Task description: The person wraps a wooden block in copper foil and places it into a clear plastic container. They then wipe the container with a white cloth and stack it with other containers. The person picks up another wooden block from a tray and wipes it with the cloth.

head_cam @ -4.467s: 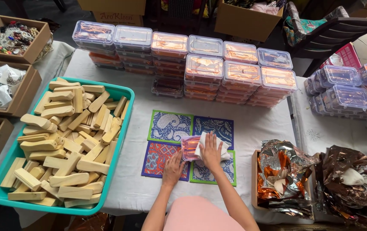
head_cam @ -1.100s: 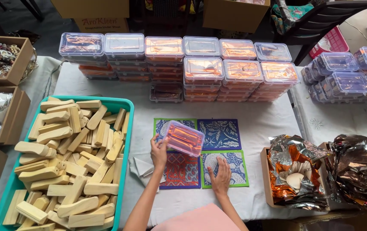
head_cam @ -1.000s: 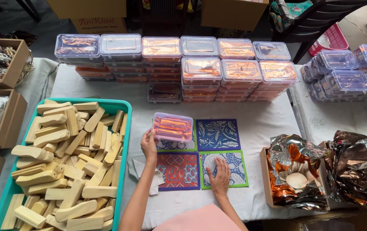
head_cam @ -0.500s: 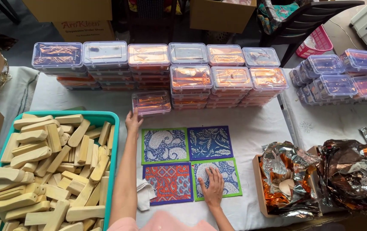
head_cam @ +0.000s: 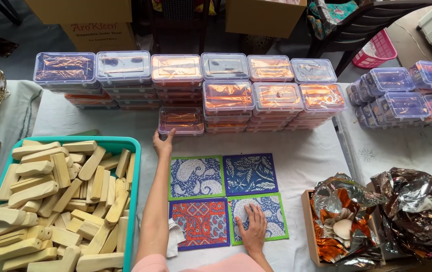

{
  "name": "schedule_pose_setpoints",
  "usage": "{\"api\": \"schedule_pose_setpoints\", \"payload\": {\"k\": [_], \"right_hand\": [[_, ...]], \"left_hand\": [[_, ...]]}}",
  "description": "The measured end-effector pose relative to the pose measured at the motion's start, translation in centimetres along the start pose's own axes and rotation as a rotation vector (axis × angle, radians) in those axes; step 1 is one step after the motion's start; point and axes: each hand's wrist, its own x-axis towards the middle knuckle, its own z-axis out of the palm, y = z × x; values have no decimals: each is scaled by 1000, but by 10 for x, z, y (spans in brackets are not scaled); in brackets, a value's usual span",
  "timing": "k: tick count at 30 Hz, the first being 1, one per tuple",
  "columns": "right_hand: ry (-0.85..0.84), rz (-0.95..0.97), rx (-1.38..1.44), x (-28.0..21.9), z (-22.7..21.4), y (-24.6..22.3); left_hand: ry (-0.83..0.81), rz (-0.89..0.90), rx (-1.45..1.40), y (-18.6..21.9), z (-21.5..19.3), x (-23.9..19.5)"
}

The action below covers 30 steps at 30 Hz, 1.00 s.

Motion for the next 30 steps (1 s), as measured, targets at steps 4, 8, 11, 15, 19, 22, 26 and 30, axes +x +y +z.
{"api": "schedule_pose_setpoints", "payload": {"k": [4,8,11,15,19,22,26,30], "right_hand": [[-5,-1,-29,0,1,1],[7,-14,-13,1,-1,-1],[-6,-4,-52,0,5,2],[20,-14,-34,0,1,1],[8,3,-31,-1,1,0],[-3,9,-26,1,4,3],[30,-19,5,-2,2,1],[74,-37,-12,1,2,-3]], "left_hand": [[99,9,18,-3,13,-1],[126,-42,88,6,10,2],[109,-41,78,7,9,6],[80,-118,76,15,4,-2],[50,25,118,13,-4,-48],[-132,153,291,15,-17,-136],[-547,413,424,16,-52,-275],[-691,553,528,12,-81,-350]]}}
